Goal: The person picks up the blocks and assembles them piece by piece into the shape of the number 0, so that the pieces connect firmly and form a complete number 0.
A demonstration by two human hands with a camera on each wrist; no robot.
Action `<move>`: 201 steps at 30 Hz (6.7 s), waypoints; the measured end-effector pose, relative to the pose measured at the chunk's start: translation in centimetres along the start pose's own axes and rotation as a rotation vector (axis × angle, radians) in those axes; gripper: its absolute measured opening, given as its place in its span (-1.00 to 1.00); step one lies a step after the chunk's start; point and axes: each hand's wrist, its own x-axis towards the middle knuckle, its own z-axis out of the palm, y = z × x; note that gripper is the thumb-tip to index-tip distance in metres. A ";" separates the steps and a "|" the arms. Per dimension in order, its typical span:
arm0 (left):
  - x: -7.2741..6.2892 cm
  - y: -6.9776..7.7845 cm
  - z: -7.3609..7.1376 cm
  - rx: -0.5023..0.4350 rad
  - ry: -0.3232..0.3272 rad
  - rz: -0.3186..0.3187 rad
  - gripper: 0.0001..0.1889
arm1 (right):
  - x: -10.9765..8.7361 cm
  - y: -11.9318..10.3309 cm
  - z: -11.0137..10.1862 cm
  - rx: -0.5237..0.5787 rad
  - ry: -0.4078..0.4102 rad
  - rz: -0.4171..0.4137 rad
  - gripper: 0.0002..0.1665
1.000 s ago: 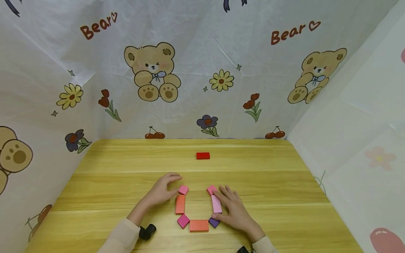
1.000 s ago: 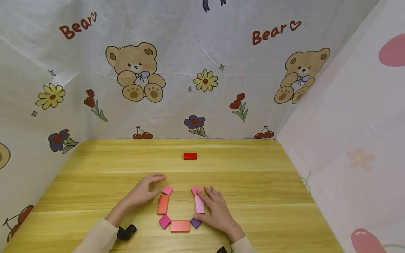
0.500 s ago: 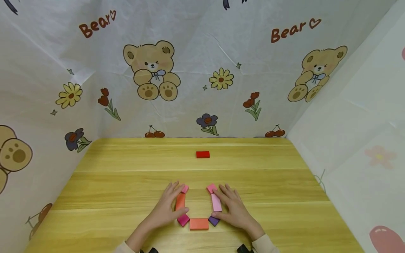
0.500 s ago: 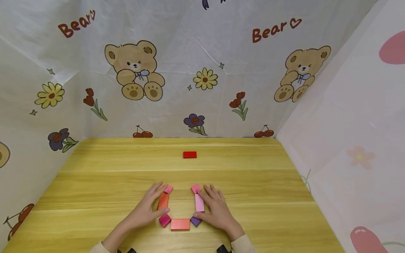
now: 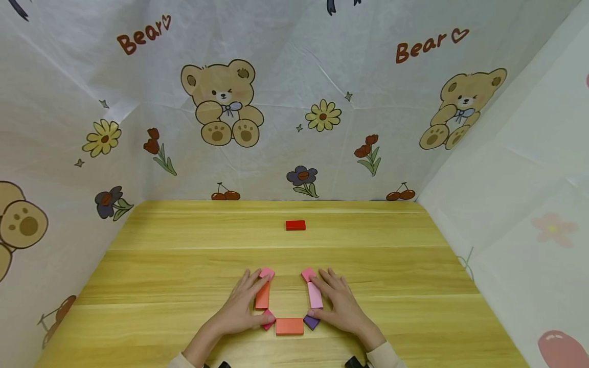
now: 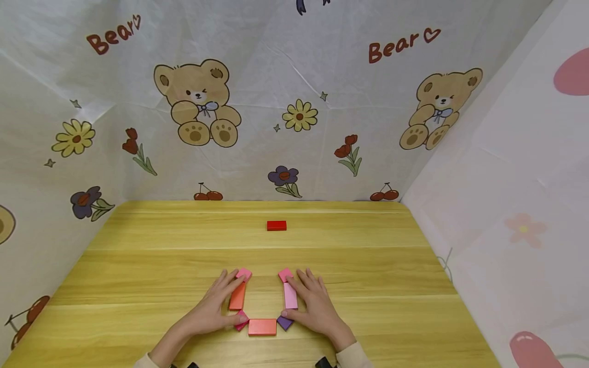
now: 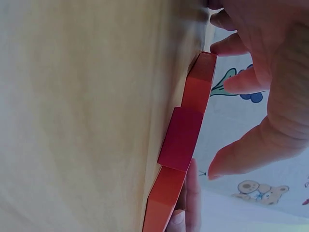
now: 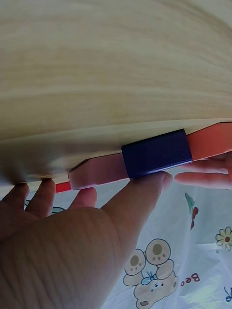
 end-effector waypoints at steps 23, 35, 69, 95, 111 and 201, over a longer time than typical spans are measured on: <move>-0.1 -0.3 -0.2 0.123 -0.003 0.019 0.05 | 0.1 0.3 0.1 -0.002 -0.020 0.013 -0.05; -0.1 -0.2 -0.2 0.141 0.020 0.041 0.04 | 0.1 0.0 0.0 -0.011 -0.022 0.009 -0.05; -0.2 -0.8 -0.2 0.106 0.038 0.053 0.05 | 8.1 0.6 -5.7 -0.086 0.173 -0.078 -0.25; -0.2 -0.8 0.1 0.112 0.026 0.050 0.05 | 20.0 3.7 -4.7 -0.122 -0.070 0.105 -0.41; -0.2 -0.8 0.0 0.106 0.026 0.047 0.04 | 20.6 3.8 -3.7 -0.105 -0.075 0.141 -0.58; 0.0 -0.8 -0.2 0.113 0.023 0.035 0.05 | 12.2 -1.4 -1.7 0.027 -0.239 -0.016 -0.71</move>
